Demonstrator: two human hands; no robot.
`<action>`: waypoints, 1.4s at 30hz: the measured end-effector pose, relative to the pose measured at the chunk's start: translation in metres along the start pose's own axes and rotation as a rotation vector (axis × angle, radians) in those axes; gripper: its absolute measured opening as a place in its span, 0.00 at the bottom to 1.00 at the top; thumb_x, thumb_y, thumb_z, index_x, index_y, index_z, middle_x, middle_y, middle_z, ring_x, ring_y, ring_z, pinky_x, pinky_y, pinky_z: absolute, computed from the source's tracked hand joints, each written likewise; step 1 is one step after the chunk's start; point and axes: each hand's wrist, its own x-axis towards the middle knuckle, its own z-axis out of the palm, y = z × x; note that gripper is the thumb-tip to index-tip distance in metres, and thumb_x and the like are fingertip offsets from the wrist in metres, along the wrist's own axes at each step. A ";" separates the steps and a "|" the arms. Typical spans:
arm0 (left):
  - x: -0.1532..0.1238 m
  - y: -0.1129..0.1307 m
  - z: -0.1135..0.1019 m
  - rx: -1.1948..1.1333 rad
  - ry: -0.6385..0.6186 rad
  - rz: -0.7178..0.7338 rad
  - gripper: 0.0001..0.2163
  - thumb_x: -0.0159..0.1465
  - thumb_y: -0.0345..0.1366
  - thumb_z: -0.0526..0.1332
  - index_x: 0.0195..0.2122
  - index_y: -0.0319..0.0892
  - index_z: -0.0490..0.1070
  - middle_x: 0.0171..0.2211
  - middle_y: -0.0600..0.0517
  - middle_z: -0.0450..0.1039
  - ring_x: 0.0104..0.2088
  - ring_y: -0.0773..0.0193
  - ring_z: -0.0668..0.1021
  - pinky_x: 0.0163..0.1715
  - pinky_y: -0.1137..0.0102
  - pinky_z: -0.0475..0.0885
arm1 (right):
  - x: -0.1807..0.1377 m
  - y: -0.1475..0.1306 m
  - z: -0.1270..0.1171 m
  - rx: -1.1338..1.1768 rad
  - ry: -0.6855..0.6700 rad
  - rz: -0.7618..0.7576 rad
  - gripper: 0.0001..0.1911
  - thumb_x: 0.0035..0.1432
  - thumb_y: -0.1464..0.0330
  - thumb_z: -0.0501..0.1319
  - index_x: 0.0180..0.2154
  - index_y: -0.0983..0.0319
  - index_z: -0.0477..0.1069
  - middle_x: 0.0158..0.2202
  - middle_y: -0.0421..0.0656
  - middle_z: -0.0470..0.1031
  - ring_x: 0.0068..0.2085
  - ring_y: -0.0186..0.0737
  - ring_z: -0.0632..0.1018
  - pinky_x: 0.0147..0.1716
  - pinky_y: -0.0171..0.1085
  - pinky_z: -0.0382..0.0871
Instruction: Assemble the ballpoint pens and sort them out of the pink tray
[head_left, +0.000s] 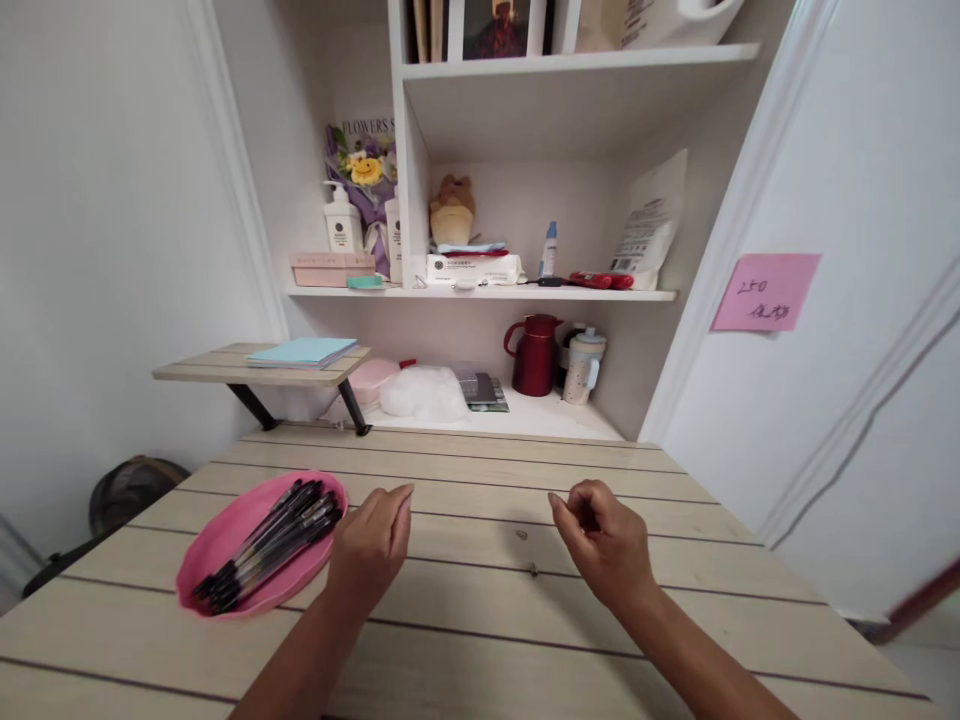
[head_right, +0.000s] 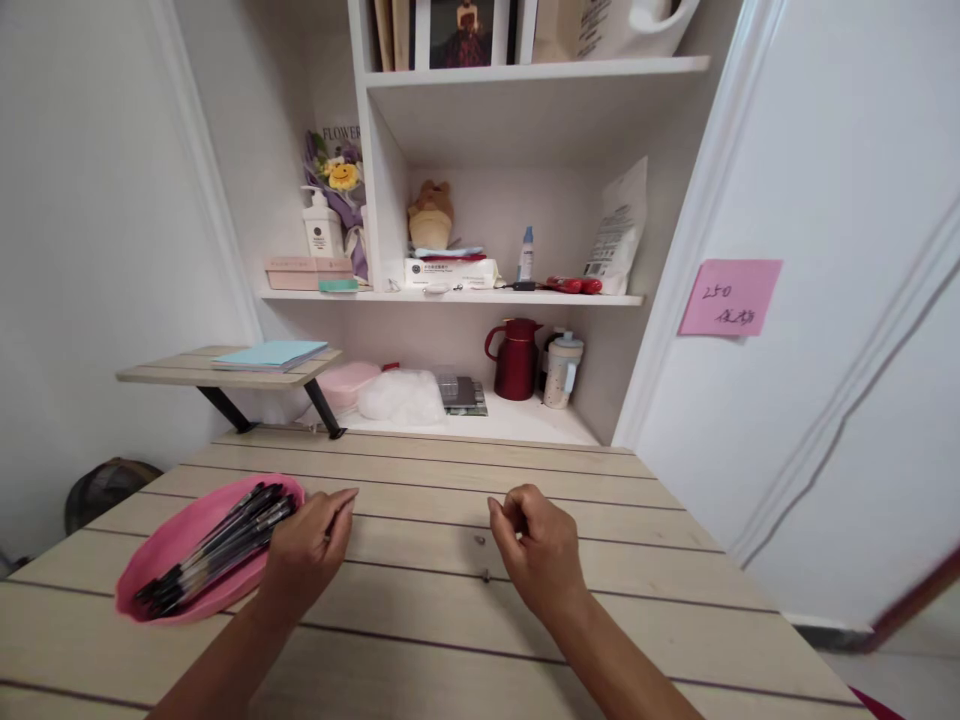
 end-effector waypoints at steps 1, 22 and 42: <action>0.000 0.000 0.000 -0.006 0.019 0.014 0.09 0.58 0.30 0.54 0.39 0.38 0.68 0.25 0.51 0.71 0.26 0.68 0.72 0.29 0.74 0.64 | 0.001 -0.001 0.000 0.009 0.006 -0.024 0.11 0.52 0.67 0.56 0.22 0.60 0.54 0.16 0.33 0.57 0.17 0.28 0.59 0.18 0.29 0.53; -0.005 0.009 -0.004 0.016 0.083 0.122 0.20 0.56 0.28 0.57 0.51 0.37 0.60 0.21 0.54 0.68 0.21 0.71 0.70 0.25 0.74 0.64 | 0.008 -0.032 0.010 0.096 -0.088 -0.444 0.06 0.51 0.76 0.56 0.25 0.62 0.61 0.19 0.37 0.64 0.22 0.31 0.63 0.25 0.33 0.55; 0.009 -0.013 -0.002 0.565 -0.073 -0.094 0.28 0.59 0.29 0.50 0.59 0.29 0.41 0.16 0.55 0.67 0.15 0.69 0.68 0.17 0.73 0.58 | 0.023 0.008 0.016 -0.547 -0.018 -0.084 0.35 0.56 0.70 0.48 0.58 0.76 0.31 0.16 0.38 0.66 0.16 0.37 0.66 0.16 0.33 0.52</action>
